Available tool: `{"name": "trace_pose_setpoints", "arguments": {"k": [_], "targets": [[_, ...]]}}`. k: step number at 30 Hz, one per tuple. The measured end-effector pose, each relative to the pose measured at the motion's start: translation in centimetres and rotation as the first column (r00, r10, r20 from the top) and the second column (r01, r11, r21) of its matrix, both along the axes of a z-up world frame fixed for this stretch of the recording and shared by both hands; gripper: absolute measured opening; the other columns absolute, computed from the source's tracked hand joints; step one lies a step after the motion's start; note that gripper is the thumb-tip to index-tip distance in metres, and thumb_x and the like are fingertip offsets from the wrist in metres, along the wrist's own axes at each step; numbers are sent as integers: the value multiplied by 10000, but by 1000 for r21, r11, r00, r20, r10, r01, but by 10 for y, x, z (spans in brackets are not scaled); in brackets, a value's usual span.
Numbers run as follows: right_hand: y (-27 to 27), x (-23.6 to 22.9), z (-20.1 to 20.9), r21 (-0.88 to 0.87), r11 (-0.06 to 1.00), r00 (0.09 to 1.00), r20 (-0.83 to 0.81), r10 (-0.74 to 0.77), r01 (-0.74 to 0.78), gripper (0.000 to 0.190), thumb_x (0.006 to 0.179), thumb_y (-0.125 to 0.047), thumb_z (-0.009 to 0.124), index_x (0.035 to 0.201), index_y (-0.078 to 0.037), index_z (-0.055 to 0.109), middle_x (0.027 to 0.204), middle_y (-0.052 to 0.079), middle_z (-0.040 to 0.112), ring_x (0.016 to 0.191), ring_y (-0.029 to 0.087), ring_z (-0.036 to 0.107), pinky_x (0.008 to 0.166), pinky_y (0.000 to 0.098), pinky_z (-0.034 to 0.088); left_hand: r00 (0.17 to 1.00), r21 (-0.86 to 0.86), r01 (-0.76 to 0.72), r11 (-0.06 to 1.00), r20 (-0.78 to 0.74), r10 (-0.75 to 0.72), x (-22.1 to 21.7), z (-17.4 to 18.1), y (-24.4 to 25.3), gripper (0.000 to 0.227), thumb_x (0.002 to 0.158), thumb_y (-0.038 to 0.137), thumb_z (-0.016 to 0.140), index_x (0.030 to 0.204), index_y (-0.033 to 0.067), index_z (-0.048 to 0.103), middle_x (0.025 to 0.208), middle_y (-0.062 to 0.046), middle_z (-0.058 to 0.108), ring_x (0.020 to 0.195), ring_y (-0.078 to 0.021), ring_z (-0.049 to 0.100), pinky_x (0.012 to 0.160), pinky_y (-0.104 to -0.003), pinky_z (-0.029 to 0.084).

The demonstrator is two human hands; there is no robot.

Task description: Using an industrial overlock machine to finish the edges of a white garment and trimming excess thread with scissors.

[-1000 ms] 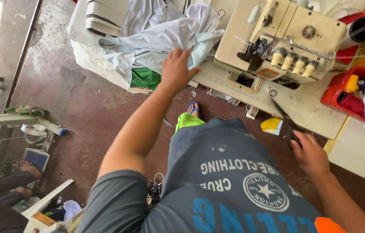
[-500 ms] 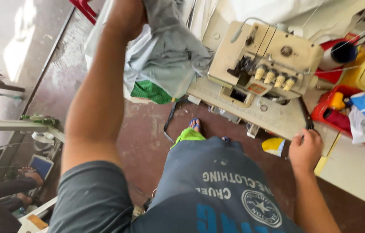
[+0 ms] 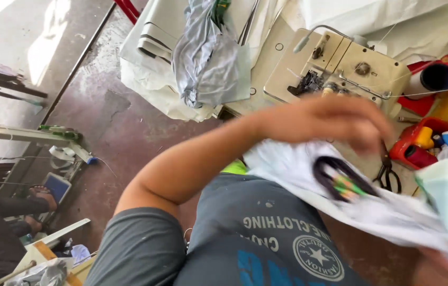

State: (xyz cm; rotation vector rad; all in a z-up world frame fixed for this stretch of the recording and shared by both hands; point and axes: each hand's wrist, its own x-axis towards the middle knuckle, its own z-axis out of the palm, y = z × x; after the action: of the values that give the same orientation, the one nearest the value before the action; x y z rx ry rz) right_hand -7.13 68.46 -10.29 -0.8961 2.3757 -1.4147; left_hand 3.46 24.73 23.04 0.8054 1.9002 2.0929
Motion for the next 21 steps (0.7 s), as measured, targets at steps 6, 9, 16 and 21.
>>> {"name": "trace_pose_setpoints", "arguments": {"k": [6,9,16,21], "targets": [[164,14,-40,332,923,980,-67,-185,197,480,985,-232,691,1354,-226,385,1391,152,414,1034,318,661,915,419,536,251,-755,-531,385,294,922,-5,-146,-181,379,1027,349,488,1274,102,634,1107,-47,709,919,-160,654,860,-329,575],[189,30,-36,464,836,956,-140,-258,294,365,1005,-225,688,1291,-210,461,1320,124,478,1002,298,669,897,410,535,68,-863,-502,57,26,997,18,-198,-259,449,860,170,394,1240,90,620,1327,-129,620,1171,-352,597,913,-471,479],[165,20,-35,694,556,889,-350,-293,457,105,1053,-207,681,1142,-168,640,1154,63,629,926,253,688,855,389,532,68,-939,-331,88,70,995,23,-239,-307,471,1022,419,543,1417,163,532,1451,-71,527,1265,-318,555,944,-508,505],[87,4,-79,777,330,844,-491,-217,537,120,1088,-193,675,1037,-133,766,1036,24,739,871,221,702,825,374,531,256,-958,-283,50,-25,966,24,-261,-313,214,974,159,498,1120,92,640,1206,-142,598,1095,-389,611,863,-560,463]]}}
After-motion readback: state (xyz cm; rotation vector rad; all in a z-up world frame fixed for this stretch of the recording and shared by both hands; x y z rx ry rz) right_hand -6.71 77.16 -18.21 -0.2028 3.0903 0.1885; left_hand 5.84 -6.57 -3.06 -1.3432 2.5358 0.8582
